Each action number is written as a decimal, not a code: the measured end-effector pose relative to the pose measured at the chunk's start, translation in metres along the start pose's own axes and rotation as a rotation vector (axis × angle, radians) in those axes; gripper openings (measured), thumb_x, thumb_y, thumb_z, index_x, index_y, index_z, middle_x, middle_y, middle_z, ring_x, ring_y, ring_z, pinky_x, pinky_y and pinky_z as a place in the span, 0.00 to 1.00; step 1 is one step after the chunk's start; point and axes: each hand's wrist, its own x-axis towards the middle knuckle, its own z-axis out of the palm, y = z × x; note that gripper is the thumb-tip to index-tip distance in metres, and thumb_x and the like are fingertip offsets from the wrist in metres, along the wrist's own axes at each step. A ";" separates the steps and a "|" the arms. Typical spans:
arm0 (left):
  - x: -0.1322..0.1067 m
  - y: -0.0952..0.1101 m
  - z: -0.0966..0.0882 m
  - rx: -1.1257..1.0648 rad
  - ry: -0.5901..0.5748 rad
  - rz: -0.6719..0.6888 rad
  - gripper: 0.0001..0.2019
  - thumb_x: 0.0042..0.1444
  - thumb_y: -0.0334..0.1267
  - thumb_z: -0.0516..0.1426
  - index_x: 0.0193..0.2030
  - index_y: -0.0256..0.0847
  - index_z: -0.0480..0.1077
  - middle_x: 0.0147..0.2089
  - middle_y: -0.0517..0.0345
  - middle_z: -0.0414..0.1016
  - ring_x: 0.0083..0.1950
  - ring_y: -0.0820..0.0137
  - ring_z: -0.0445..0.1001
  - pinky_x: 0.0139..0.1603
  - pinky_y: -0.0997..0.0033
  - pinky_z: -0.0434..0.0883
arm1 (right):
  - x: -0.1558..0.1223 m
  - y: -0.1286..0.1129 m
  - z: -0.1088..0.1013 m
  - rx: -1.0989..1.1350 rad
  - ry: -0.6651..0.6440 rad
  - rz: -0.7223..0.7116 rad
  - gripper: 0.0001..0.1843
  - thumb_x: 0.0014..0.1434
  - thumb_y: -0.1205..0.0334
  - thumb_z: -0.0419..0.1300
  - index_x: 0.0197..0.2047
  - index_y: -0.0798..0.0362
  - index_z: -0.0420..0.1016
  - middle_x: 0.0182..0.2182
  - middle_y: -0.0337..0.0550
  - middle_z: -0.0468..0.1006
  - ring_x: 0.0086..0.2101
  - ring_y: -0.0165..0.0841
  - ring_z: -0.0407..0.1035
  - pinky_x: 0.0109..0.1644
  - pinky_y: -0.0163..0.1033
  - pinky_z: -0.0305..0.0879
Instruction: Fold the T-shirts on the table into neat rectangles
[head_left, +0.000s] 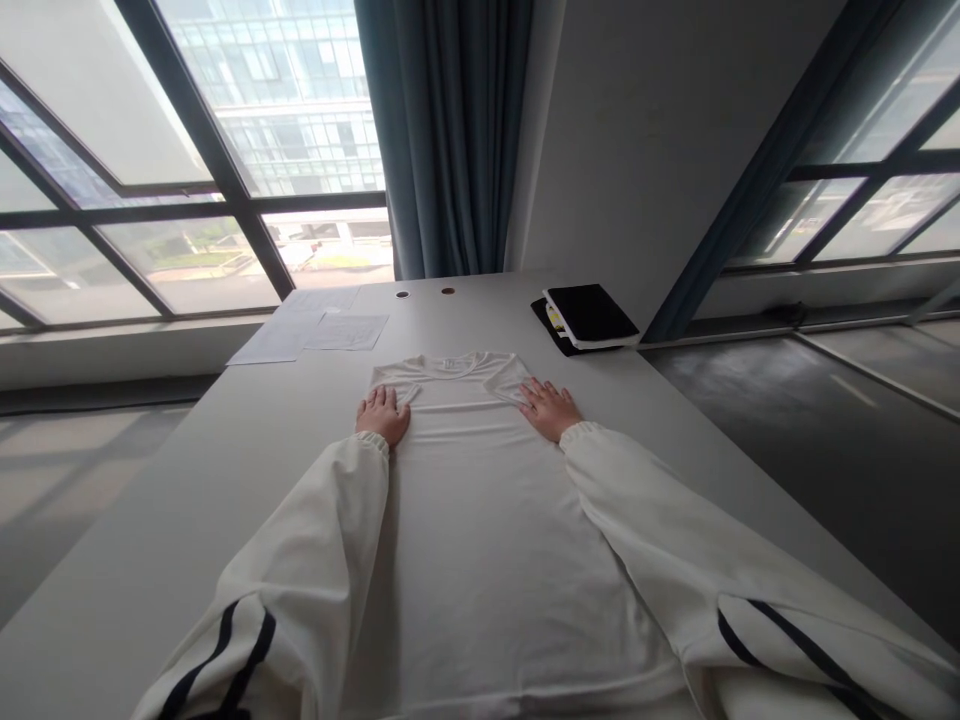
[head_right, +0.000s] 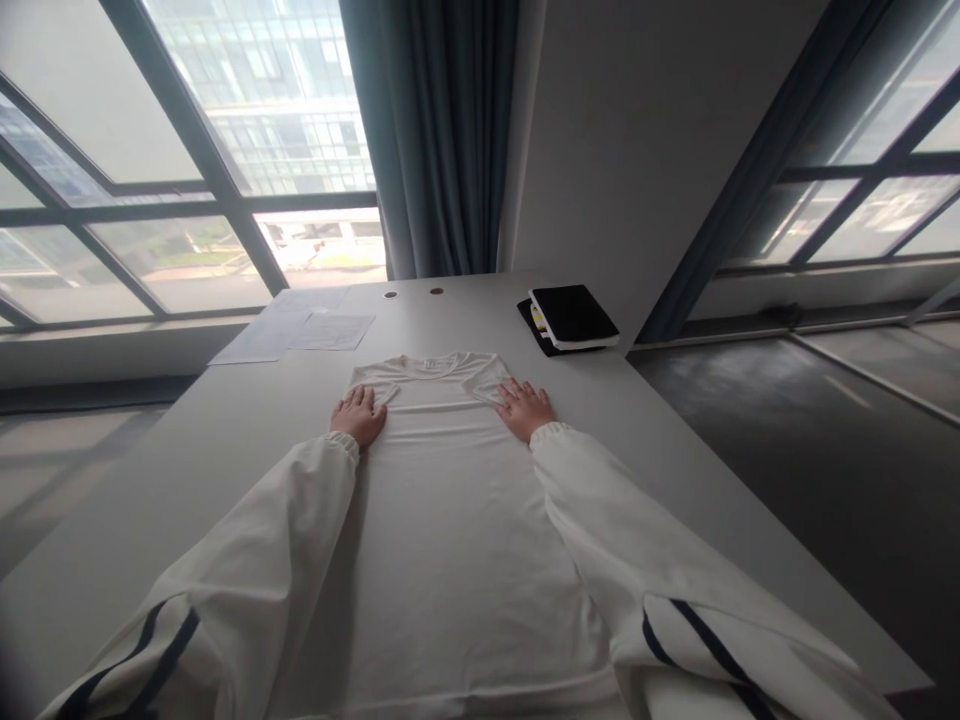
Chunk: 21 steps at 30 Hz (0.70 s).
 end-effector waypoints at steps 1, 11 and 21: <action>0.002 -0.001 -0.001 0.003 -0.005 0.002 0.38 0.70 0.57 0.41 0.81 0.39 0.51 0.84 0.47 0.44 0.83 0.56 0.44 0.81 0.48 0.47 | 0.001 -0.003 -0.001 0.002 -0.007 0.016 0.37 0.74 0.39 0.38 0.81 0.40 0.47 0.81 0.38 0.41 0.76 0.48 0.40 0.77 0.65 0.39; 0.017 -0.003 -0.007 0.025 -0.010 0.012 0.36 0.70 0.58 0.42 0.79 0.44 0.55 0.83 0.45 0.48 0.82 0.52 0.48 0.79 0.37 0.46 | 0.013 -0.024 -0.022 0.040 -0.091 0.063 0.41 0.73 0.34 0.36 0.81 0.42 0.48 0.81 0.41 0.37 0.77 0.53 0.33 0.75 0.73 0.37; 0.090 0.027 -0.027 -0.005 0.072 0.241 0.29 0.75 0.48 0.40 0.78 0.47 0.58 0.80 0.52 0.57 0.80 0.59 0.53 0.78 0.49 0.52 | 0.102 -0.074 -0.039 0.046 -0.075 -0.129 0.37 0.74 0.49 0.41 0.80 0.53 0.50 0.80 0.46 0.45 0.77 0.46 0.38 0.78 0.59 0.37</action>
